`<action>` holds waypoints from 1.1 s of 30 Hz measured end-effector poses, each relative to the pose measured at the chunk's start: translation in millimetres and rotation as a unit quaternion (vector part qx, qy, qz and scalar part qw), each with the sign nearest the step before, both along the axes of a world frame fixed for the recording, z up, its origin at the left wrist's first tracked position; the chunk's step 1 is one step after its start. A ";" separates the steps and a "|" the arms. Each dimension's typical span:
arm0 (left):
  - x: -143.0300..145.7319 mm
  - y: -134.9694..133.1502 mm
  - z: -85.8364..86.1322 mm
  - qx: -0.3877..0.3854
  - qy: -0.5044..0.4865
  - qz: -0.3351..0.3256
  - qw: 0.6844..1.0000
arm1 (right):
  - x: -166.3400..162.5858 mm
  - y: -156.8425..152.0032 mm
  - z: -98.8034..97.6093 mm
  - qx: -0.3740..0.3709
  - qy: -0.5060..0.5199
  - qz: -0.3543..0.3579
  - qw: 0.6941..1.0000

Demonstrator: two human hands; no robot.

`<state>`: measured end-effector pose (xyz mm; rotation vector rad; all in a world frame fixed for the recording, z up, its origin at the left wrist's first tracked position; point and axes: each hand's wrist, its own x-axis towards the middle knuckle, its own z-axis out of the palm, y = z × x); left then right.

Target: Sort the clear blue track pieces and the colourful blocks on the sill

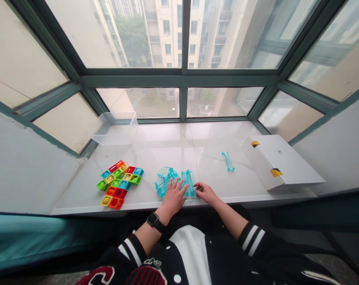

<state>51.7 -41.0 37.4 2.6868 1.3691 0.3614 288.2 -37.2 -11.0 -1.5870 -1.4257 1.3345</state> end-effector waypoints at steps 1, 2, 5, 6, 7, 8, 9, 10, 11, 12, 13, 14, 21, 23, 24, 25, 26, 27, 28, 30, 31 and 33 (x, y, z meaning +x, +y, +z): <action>1.4 -0.3 0.6 0.002 -0.002 -0.002 1.000 | -1.8 -0.2 -2.9 0.000 0.010 0.001 1.000; 3.0 -0.6 1.4 0.004 -0.004 -0.005 1.000 | -3.8 -0.6 -5.3 -0.001 0.017 0.003 1.000; 8.2 -0.7 3.7 0.012 -0.005 -0.015 1.000 | -9.1 -1.9 -8.5 -0.023 0.070 -0.009 0.997; 9.8 -0.5 4.2 0.014 -0.004 -0.015 1.000 | -10.4 -2.4 -8.2 -0.036 0.100 -0.017 0.994; 11.1 -0.2 4.4 0.016 -0.003 -0.012 1.000 | -11.3 -2.8 -7.6 -0.048 0.130 -0.026 0.990; 12.2 0.0 4.5 0.017 -0.003 -0.009 1.000 | -11.9 -3.4 -6.6 -0.059 0.157 -0.034 0.985; 13.2 0.2 4.3 0.017 -0.004 -0.005 1.000 | -12.2 -3.9 -5.3 -0.068 0.180 -0.040 0.981; 14.1 0.4 3.9 0.015 -0.006 -0.001 1.000 | -12.3 -4.5 -4.0 -0.076 0.196 -0.043 0.977; 14.9 0.6 3.2 0.014 -0.008 0.003 1.000 | -12.3 -5.2 -2.7 -0.082 0.208 -0.045 0.974; 15.7 0.8 2.3 0.011 -0.011 0.006 1.000 | -12.3 -5.8 -1.4 -0.086 0.216 -0.048 0.971; 16.4 1.1 1.0 0.008 -0.013 0.008 1.000 | -12.1 -6.4 -0.2 -0.090 0.221 -0.052 0.970; 17.0 1.5 -0.5 0.005 -0.015 0.010 1.000 | -12.0 -6.9 0.9 -0.094 0.222 -0.058 0.969; 15.2 6.2 -13.3 -0.008 -0.004 0.017 1.000 | -3.7 -6.8 4.7 -0.083 0.225 -0.135 0.961; 14.6 6.7 -14.0 -0.006 0.000 0.019 1.000 | 1.8 -5.7 5.8 -0.087 0.230 -0.161 0.956; 14.7 6.8 -13.6 -0.006 0.003 0.019 1.000 | 4.9 -5.0 6.6 -0.092 0.234 -0.179 0.951; 14.9 6.8 -12.9 -0.006 0.005 0.020 1.000 | 8.1 -4.4 7.4 -0.097 0.241 -0.197 0.945; 15.3 6.6 -11.8 -0.006 0.007 0.020 1.000 | 11.3 -3.8 8.4 -0.098 0.252 -0.215 0.938; 15.7 6.4 -10.4 -0.007 0.010 0.021 1.000 | 14.4 -3.3 9.4 -0.096 0.263 -0.230 0.932; 16.2 6.1 -9.0 -0.008 0.013 0.021 1.000 | 17.3 -3.0 10.4 -0.090 0.272 -0.240 0.928; 16.4 4.9 -5.8 -0.012 0.016 0.022 1.000 | 22.3 -3.4 12.7 -0.073 0.272 -0.240 0.929; 16.1 4.1 -4.2 -0.015 0.015 0.021 1.000 | 24.1 -4.1 14.0 -0.065 0.263 -0.231 0.934; 14.4 2.2 -0.4 -0.021 0.007 0.017 1.000 | 26.4 -6.8 17.4 -0.052 0.241 -0.206 0.947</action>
